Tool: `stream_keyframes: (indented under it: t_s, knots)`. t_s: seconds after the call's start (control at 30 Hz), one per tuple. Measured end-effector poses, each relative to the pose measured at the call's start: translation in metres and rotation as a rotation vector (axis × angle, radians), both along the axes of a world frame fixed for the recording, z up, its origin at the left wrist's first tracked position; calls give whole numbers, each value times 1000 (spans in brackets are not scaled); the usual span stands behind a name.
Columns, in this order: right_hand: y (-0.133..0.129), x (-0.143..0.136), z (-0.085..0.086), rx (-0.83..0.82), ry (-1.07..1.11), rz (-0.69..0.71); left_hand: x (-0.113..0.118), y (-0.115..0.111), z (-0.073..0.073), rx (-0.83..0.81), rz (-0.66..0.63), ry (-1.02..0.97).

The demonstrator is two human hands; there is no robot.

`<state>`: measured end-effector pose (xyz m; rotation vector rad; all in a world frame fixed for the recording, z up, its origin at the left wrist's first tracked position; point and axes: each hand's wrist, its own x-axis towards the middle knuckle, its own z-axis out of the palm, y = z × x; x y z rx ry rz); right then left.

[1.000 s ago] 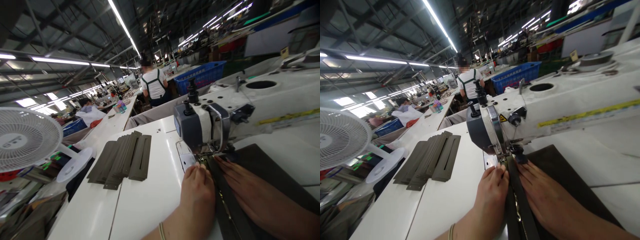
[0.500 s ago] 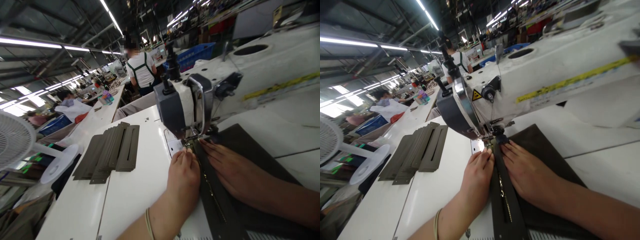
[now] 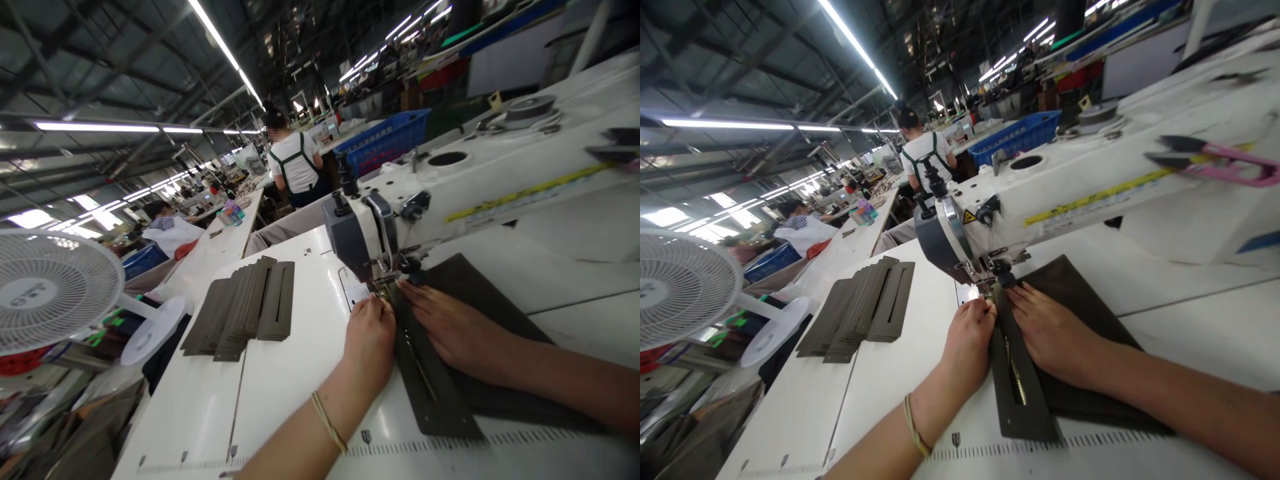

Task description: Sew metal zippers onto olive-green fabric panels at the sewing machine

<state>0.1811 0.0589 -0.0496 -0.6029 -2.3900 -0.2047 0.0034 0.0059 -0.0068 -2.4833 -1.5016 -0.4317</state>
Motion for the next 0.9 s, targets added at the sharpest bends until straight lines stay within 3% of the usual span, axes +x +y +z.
stream_keyframes:
  t_s: [0.13,0.27,0.43,0.57,0.7,0.9]
  knots:
    - [-1,6,14,-15,47,66,-2,3,0,-96,66,-52]
    - [-43,20,24,-1,63,128,-2,5,-3,-155,112,-135]
    - [-85,14,14,137,101,123,-6,3,-2,-175,101,-173]
    - [-85,0,6,257,118,71,-14,-11,3,-169,27,-183]
    - [-79,1,1,304,42,118,-17,-28,1,-111,-74,-171]
    - [-81,10,-8,286,49,94,-10,-33,-5,-72,-64,-122]
